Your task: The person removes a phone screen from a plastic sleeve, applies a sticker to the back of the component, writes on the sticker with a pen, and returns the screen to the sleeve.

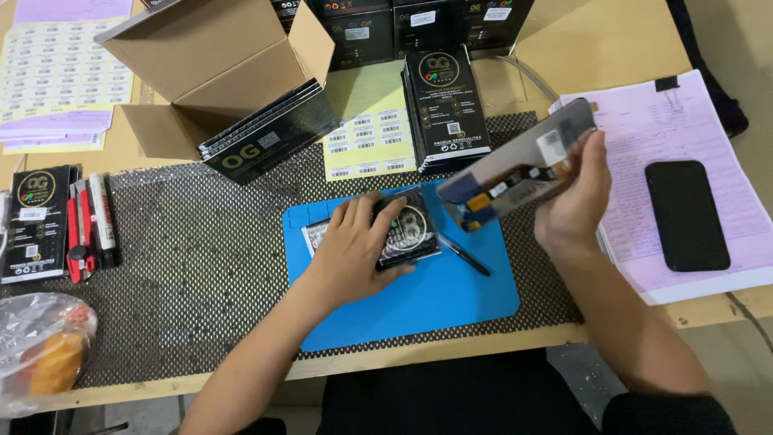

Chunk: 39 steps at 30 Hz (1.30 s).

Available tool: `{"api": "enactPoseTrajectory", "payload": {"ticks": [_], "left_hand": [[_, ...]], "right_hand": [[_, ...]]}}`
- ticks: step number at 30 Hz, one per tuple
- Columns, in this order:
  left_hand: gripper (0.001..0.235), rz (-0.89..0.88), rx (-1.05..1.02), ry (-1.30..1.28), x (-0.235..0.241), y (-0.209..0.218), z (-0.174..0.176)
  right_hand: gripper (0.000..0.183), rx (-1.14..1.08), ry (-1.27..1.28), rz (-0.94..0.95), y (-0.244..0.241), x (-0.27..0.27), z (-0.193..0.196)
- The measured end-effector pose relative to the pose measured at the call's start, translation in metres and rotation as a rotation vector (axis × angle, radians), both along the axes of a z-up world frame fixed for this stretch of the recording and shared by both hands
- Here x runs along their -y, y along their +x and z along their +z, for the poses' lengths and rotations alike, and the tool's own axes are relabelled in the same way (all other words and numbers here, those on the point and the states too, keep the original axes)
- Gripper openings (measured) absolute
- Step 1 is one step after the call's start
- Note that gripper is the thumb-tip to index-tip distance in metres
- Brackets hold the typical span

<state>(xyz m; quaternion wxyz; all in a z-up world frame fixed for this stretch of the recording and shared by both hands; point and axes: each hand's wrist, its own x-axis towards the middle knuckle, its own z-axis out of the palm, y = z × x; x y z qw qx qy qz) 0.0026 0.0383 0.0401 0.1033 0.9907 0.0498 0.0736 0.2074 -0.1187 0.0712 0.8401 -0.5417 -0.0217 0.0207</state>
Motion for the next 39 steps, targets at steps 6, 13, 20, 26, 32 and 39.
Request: {"api": "enactPoseTrajectory", "payload": {"ticks": [6, 13, 20, 26, 32, 39], "left_hand": [[0.080, -0.177, 0.081, -0.383, 0.013, 0.005, 0.014], [0.018, -0.165, 0.145, -1.088, 0.041, 0.001, 0.017], [0.026, 0.073, 0.405, -1.231, 0.034, 0.006, 0.017], [0.032, -0.040, 0.478, -1.258, 0.036, 0.005, 0.000], [0.042, -0.108, 0.479, -1.398, 0.053, 0.001, -0.001], [0.005, -0.091, 0.541, -1.420, 0.073, 0.004, 0.022]], "right_hand": [[0.031, 0.119, -0.168, 0.161, -0.025, 0.007, -0.003], [0.048, 0.396, -0.177, 0.623, -0.013, 0.034, -0.095], [0.048, 0.505, -0.130, 1.133, -0.034, 0.021, -0.049], [0.043, 0.712, -0.203, 1.054, -0.028, 0.028, -0.046], [0.045, 0.670, -0.020, 1.019, -0.022, 0.040, -0.064], [0.047, 0.510, 0.090, 1.023, -0.029, 0.041, -0.056]]}}
